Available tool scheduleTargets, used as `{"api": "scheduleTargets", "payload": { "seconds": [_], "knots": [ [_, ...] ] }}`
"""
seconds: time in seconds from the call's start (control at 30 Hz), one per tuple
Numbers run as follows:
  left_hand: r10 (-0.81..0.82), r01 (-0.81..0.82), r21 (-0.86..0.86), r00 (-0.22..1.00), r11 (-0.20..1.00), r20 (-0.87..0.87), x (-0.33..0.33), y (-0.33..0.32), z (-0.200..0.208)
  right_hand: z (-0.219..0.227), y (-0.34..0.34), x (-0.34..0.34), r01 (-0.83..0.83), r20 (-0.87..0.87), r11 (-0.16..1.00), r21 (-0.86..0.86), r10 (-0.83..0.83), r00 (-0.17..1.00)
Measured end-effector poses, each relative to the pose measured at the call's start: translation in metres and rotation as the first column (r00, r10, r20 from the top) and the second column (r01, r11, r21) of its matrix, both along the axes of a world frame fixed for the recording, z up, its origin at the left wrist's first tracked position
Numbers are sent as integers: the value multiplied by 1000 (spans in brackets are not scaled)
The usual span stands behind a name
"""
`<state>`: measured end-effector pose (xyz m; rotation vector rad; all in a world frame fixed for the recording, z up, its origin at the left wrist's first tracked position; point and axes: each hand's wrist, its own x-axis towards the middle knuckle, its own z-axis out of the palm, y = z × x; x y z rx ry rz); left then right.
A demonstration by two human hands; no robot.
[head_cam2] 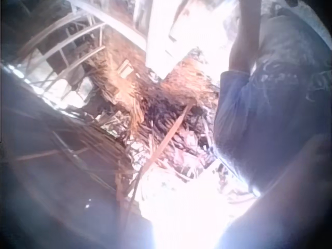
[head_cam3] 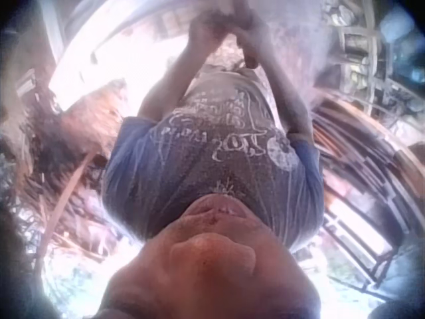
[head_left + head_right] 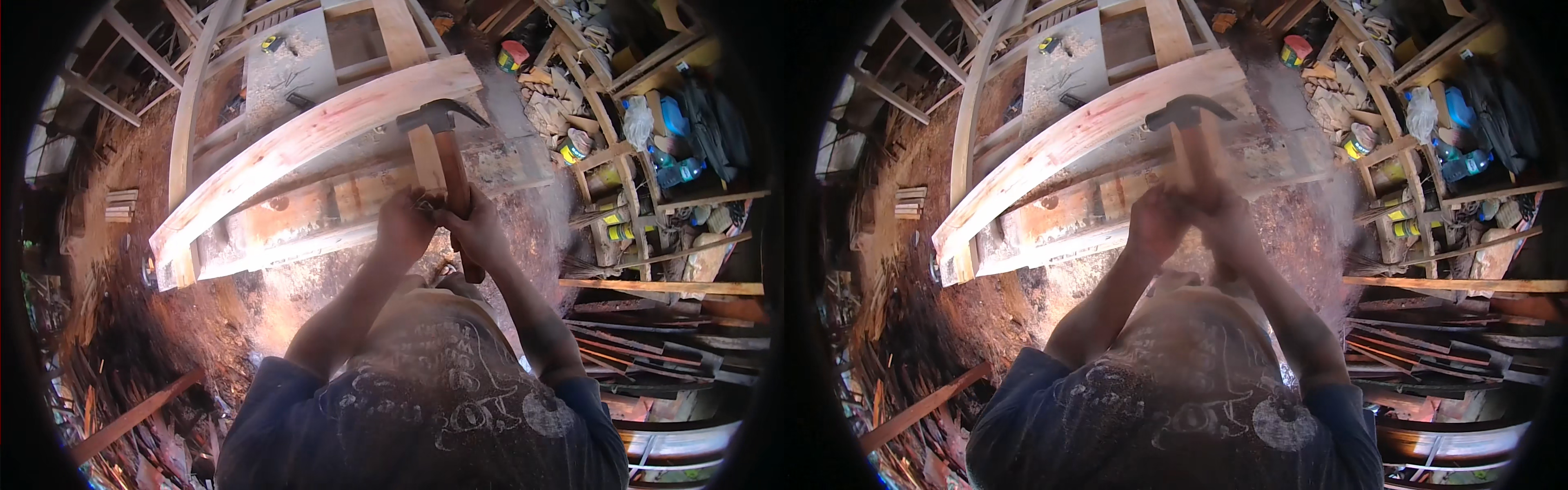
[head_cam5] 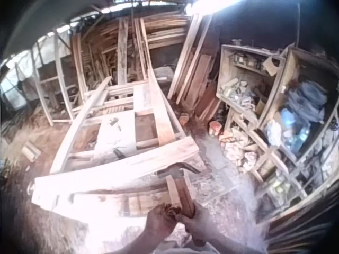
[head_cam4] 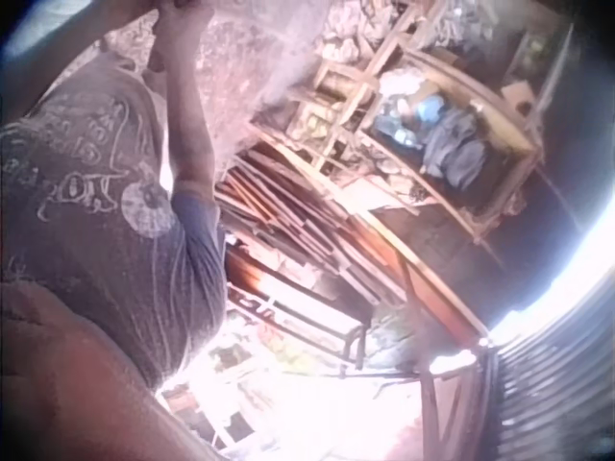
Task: The person positions wooden boards onto a wooden frame and secures them by hammering nails into the joints with a hammer.
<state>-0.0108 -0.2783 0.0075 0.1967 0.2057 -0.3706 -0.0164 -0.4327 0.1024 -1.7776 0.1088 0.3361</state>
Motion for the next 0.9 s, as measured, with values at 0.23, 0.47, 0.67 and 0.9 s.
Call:
{"api": "scheduleTargets", "payload": {
  "seconds": [0.23, 0.47, 0.67, 0.9],
  "knots": [
    [75, -119, 391, 989, 913, 125, -1, 23, -65, -23, 12, 9, -97, 14, 995, -25, 97, 995],
    [-280, -202, 967, 930, 158, 240, 6, 32, 11, -4, -15, 20, -45, -5, 998, -39, 44, 999],
    [-700, -452, 892, 631, 20, 335, 5, 16, 45, -21, -26, 13, -68, 34, 989, -132, 73, 997],
    [-656, -589, 807, 598, 30, 460, 28, 9, -2, -2, -37, 8, -13, -54, 993, -114, 7, 999]
  ]
}}
